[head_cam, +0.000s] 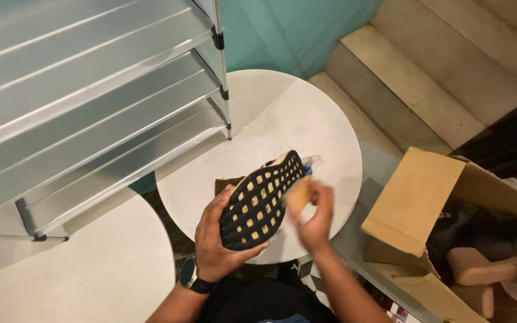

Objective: The person takes a sneaker out of a cardboard box and cleans the white midsole and black outsole using a brush.

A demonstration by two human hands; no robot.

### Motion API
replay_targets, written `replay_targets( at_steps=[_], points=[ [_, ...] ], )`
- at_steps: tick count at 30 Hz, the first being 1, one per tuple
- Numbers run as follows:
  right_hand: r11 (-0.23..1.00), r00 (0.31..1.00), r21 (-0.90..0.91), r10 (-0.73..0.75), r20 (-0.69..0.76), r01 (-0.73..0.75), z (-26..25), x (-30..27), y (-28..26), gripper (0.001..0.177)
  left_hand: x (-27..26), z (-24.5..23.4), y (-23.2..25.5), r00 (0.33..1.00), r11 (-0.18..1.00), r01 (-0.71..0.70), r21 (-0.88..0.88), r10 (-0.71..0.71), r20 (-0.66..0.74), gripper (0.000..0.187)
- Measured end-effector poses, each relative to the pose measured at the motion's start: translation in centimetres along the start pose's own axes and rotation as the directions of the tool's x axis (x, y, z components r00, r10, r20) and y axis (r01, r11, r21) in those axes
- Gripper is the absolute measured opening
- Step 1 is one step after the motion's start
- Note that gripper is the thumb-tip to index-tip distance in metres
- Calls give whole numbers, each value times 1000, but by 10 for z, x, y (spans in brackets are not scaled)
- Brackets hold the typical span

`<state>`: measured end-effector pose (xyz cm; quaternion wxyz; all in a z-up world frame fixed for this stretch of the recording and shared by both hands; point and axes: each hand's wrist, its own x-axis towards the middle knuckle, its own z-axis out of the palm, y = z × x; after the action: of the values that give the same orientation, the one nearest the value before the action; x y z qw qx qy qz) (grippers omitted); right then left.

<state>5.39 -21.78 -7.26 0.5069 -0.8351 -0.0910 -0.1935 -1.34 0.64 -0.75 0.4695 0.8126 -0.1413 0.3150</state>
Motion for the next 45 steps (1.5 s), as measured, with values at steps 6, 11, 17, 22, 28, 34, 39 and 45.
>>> replay_targets(
  at_steps=[6, 11, 17, 22, 28, 34, 39, 45],
  points=[
    [766, 765, -60, -626, 152, 640, 2, -15, -93, 90, -6, 14, -18, 1000, 997, -25, 79, 26, -17, 89],
    [885, 886, 43, -464, 15, 463, 13, 21, -38, 87, -4, 5, -8, 999, 999, -37, 10, 38, -35, 103],
    [999, 1000, 39, 22, -13, -22, 26, 28, -28, 71, -4, 1, -9, 996, 993, -80, 89, 78, 34, 103],
    [844, 839, -6, -532, 115, 536, 15, 11, -74, 86, -8, 10, -18, 998, 994, -39, 106, 34, 54, 88],
    [998, 1000, -65, -24, 5, 24, 9, 52, 4, 66, -6, -5, 1, 996, 997, -78, -5, 78, 43, 106],
    [925, 928, 84, 367, 65, -371, -1, 64, 21, 56, 2, -1, 9, 994, 995, -99, 11, 98, 50, 111],
    [938, 925, 39, -346, 155, 344, -17, 11, -65, 86, 11, 7, -1, 997, 996, -79, 48, 77, 31, 104],
    [909, 901, 55, -417, 120, 413, -25, 25, -32, 84, 13, 5, 10, 997, 997, -77, 21, 77, 5, 107]
  ],
)
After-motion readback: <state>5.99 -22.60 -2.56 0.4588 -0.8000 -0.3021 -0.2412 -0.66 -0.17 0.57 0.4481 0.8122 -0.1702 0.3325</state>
